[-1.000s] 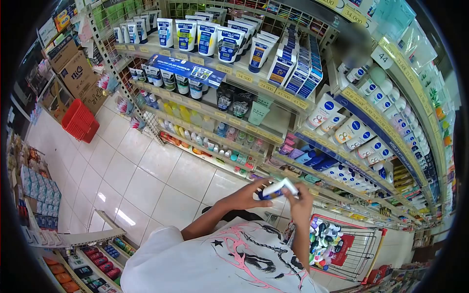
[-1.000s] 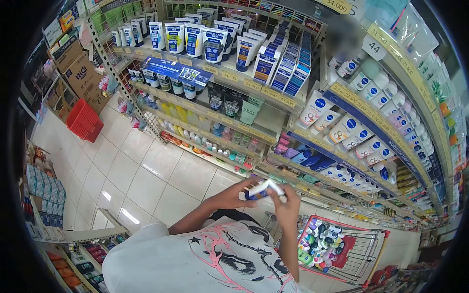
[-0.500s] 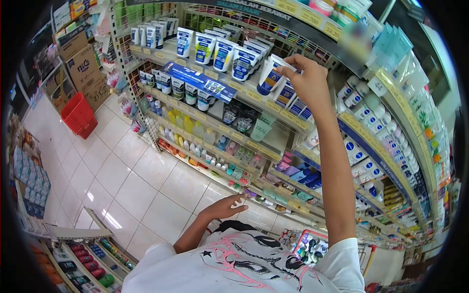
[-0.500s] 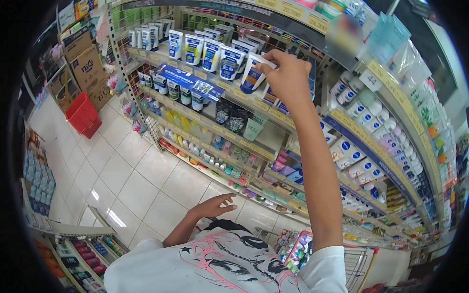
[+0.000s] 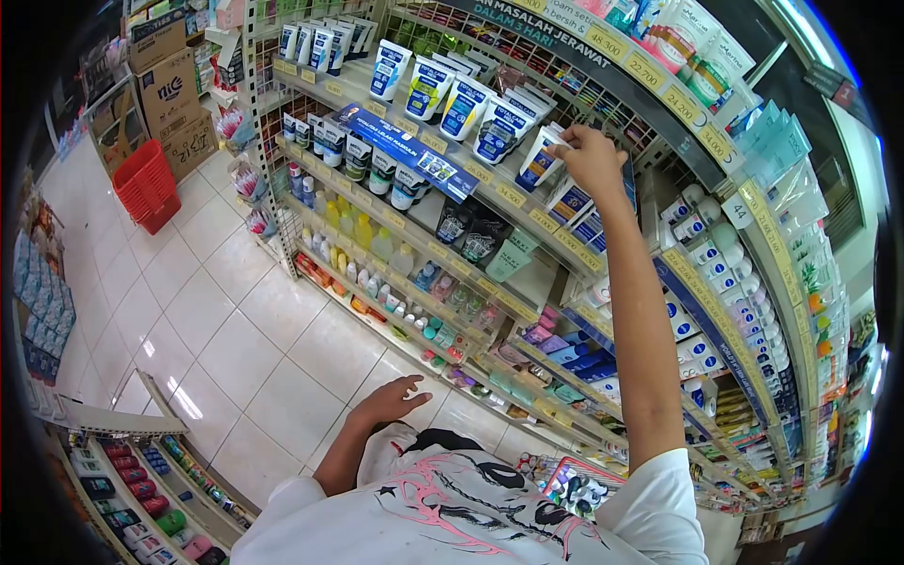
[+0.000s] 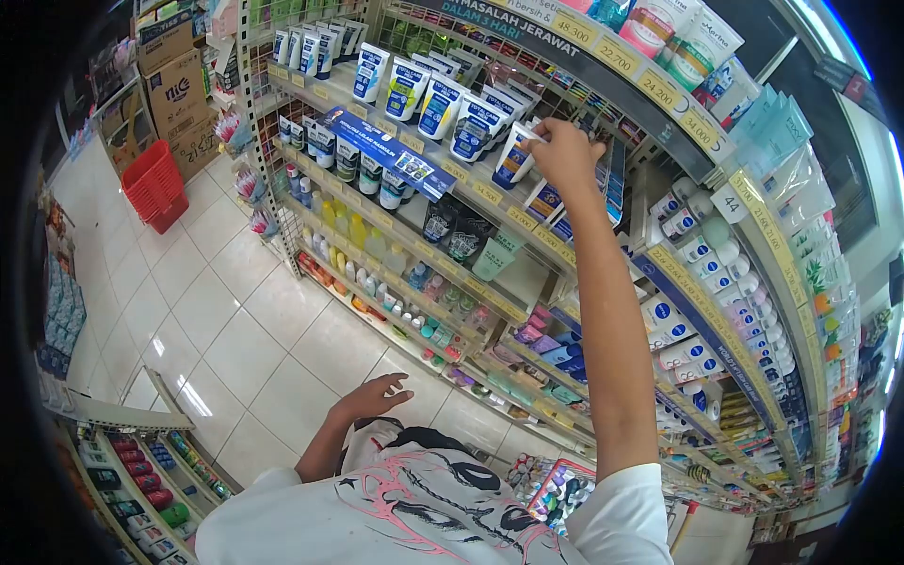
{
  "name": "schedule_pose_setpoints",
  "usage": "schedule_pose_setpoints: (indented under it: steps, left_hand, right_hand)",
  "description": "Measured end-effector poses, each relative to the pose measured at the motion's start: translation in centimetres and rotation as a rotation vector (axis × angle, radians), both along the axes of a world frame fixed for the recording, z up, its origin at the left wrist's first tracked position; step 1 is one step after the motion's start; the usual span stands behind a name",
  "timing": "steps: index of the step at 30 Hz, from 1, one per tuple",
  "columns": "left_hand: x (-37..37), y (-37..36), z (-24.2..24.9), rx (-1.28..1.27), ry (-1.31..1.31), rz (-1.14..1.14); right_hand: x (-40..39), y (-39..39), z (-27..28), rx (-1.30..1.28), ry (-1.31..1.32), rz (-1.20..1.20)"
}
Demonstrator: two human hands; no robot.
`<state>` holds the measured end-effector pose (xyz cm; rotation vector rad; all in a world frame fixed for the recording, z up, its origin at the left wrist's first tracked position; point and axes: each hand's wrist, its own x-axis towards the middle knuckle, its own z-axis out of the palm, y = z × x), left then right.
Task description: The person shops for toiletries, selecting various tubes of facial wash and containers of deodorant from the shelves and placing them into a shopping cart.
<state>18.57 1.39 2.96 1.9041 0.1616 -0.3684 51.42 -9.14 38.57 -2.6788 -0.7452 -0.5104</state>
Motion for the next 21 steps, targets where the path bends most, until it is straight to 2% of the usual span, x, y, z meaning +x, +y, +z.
schedule_pose_setpoints:
  steps: [6,10,21]
  left_hand:
    - [0.5,-0.7,-0.7,-0.007,-0.024,-0.008]
    - [0.6,-1.0,-0.8,-0.053,0.031,-0.031]
    - [0.6,-0.1,-2.3,0.025,0.035,-0.067]
  right_hand:
    - [0.3,0.1,-1.1,-0.103,0.066,-0.041]
    - [0.8,0.0,-1.5,-0.091,0.075,-0.058]
    - [1.6,-0.2,-2.7,-0.039,-0.017,-0.026]
